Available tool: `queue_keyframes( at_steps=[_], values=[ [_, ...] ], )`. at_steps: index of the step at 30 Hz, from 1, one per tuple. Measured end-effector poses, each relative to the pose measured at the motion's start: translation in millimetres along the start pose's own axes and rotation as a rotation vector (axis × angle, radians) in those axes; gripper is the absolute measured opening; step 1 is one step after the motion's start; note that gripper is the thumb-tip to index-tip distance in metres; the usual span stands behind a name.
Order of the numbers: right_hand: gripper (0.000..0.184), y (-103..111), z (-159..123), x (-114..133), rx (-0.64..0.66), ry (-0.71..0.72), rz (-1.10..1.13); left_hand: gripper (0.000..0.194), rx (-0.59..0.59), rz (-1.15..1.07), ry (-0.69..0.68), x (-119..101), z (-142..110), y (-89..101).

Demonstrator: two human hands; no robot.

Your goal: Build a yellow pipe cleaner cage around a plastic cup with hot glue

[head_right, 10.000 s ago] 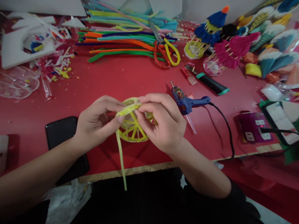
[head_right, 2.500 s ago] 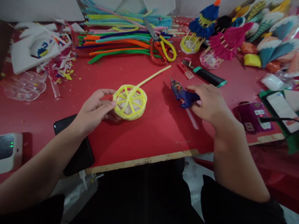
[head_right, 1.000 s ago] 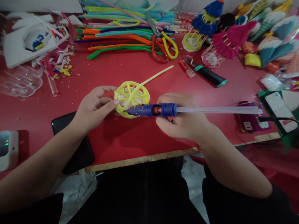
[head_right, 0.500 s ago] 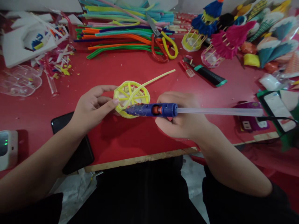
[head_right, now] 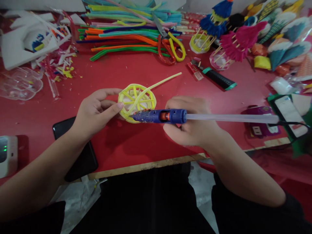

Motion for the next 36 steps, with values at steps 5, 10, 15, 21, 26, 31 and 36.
queue_keyframes(
  at_steps=[5,10,15,21,26,31,36],
  values=[
    [0.024,1.8,1.4,0.5,0.009,-0.003,-0.006,0.053,-0.025,0.004,-0.016,-1.1,-0.6,1.2],
    [0.022,3.9,2.1,1.2,0.022,0.0,0.0,0.054,-0.027,0.027,-0.033,-4.1,-2.1,1.1],
    [0.024,5.7,-0.1,-0.5,0.037,0.0,0.031,0.053,-0.04,0.033,-0.061,-5.4,-2.8,1.9],
    [0.024,6.8,-1.3,-1.4,0.057,0.002,0.036,0.054,-0.051,0.06,-0.09,-6.2,-3.5,2.9],
    [0.024,6.3,-2.1,1.0,-0.011,0.021,-0.024,0.052,-0.08,0.09,-0.107,-8.2,-4.6,3.3],
    [0.023,6.7,-3.6,1.1,-0.012,-0.001,-0.023,0.054,-0.091,0.099,-0.112,-9.5,-4.5,3.6],
    [0.025,11.1,-4.9,1.5,-0.007,-0.008,-0.036,0.052,-0.095,0.106,-0.108,-9.2,-4.4,4.3]
  ],
)
Point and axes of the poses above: each hand's wrist, its own z-axis towards the middle knuckle, its own y-axis out of the back of the hand, x = y × z, the point moved 5 cm from there along z, towards the middle knuckle, and after that the axes turned 6 degrees about -x, right-handed, at the moved point
